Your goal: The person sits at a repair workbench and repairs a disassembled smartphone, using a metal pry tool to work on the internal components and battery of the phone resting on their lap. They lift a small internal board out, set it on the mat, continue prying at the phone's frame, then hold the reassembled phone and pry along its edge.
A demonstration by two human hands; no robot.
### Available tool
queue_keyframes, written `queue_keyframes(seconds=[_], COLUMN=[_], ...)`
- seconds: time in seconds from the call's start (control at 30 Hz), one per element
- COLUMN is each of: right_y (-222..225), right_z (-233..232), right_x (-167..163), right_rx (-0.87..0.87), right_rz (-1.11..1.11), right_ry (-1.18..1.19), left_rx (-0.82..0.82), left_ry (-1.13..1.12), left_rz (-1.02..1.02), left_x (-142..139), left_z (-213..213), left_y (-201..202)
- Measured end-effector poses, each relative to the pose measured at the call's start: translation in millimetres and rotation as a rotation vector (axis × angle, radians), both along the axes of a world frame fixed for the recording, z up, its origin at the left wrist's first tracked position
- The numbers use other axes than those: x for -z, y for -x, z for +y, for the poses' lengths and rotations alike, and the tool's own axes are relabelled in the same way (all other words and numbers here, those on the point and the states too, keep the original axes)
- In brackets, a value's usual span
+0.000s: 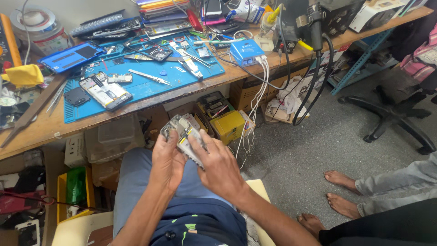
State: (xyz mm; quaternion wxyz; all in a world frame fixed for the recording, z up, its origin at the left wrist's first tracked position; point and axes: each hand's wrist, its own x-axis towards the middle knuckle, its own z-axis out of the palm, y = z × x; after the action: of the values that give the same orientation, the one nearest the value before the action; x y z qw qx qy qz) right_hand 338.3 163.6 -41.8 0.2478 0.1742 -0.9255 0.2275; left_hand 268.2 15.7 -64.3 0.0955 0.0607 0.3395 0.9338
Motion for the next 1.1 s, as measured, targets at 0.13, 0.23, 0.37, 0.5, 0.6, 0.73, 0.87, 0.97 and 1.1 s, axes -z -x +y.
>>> queue_keyframes(seconds=[0.13, 0.23, 0.37, 0.5, 0.6, 0.73, 0.87, 0.97, 1.1], right_y=[14.9, 24.4, 40.1, 58.3, 67.3, 76.7, 85.2, 92.6, 87.1], right_z=[26.1, 39.9, 40.8, 42.5, 44.3, 47.8, 60.3, 68.6, 72.1], right_x=[13.1, 29.5, 47.4, 55.7, 65.4, 82.8, 87.9, 80.9, 73.5], right_rx=[-0.171, -0.35, -0.523, -0.412, -0.354, -0.376, 0.132, -0.172, -0.411], right_rz=[-0.018, -0.317, -0.461, -0.446, -0.479, -0.471, -0.568, -0.452, -0.539], right_ry=[0.387, 0.858, 1.254, 1.334, 1.27, 1.305, 0.669, 1.133, 1.48], left_rx=[0.0, 0.087, 0.134, 0.051, -0.01, -0.084, -0.072, 0.025, 0.213], left_ry=[0.075, 0.173, 0.1, 0.095, 0.106, 0.205, 0.336, 0.351, 0.107], left_rz=[0.132, 0.297, 0.359, 0.307, 0.333, 0.332, 0.306, 0.341, 0.257], left_x=[-25.7, -38.6, -38.0, -34.2, -29.4, -21.7, -19.4, -20.4, -4.0], left_z=[1.9, 0.4, 13.1, 24.3, 27.4, 32.4, 41.9, 47.2, 46.1], left_y=[1.6, 18.6, 27.2, 35.1, 40.4, 48.9, 56.0, 67.7, 71.8])
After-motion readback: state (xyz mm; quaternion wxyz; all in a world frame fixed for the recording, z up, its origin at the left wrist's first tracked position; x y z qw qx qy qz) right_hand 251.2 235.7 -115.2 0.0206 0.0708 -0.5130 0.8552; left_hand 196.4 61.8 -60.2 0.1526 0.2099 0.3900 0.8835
